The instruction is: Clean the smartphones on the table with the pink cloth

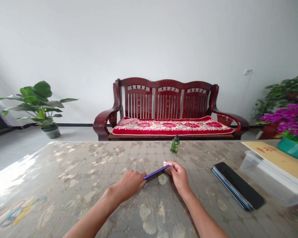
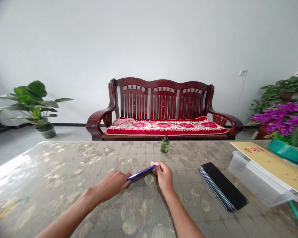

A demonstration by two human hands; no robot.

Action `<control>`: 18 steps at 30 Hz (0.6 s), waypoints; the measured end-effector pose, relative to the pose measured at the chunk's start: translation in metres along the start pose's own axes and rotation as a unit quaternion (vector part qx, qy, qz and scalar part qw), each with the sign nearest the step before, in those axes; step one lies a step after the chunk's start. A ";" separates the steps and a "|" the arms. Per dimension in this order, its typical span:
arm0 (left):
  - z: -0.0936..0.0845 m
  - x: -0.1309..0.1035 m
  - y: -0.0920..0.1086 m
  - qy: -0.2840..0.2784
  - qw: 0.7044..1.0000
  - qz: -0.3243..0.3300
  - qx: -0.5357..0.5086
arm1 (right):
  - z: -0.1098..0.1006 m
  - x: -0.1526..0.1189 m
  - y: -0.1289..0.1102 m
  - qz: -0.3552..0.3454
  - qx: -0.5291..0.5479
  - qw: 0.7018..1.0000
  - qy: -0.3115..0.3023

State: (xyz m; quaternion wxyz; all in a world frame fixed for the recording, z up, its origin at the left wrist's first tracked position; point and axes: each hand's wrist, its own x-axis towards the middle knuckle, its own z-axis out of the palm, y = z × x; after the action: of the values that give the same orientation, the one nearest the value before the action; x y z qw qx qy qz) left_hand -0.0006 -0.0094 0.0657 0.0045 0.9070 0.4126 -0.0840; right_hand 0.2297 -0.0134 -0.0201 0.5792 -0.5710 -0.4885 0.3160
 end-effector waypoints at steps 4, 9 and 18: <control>0.002 0.000 0.000 0.002 1.000 -0.014 -0.020 | -0.003 0.000 0.005 -0.044 -0.115 0.992 -0.012; 0.001 0.002 -0.003 0.002 0.998 -0.038 -0.055 | -0.006 0.002 0.001 -0.069 -0.139 0.988 0.021; 0.003 0.008 0.000 -0.004 0.994 -0.058 -0.091 | 0.004 -0.012 -0.045 -0.342 -0.242 0.908 0.029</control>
State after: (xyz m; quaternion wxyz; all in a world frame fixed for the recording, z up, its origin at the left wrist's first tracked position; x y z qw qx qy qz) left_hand 0.0046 -0.0037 0.0614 0.0838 0.8772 0.4700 -0.0497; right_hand 0.2137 -0.0294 0.0204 0.5099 -0.5002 -0.6984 -0.0457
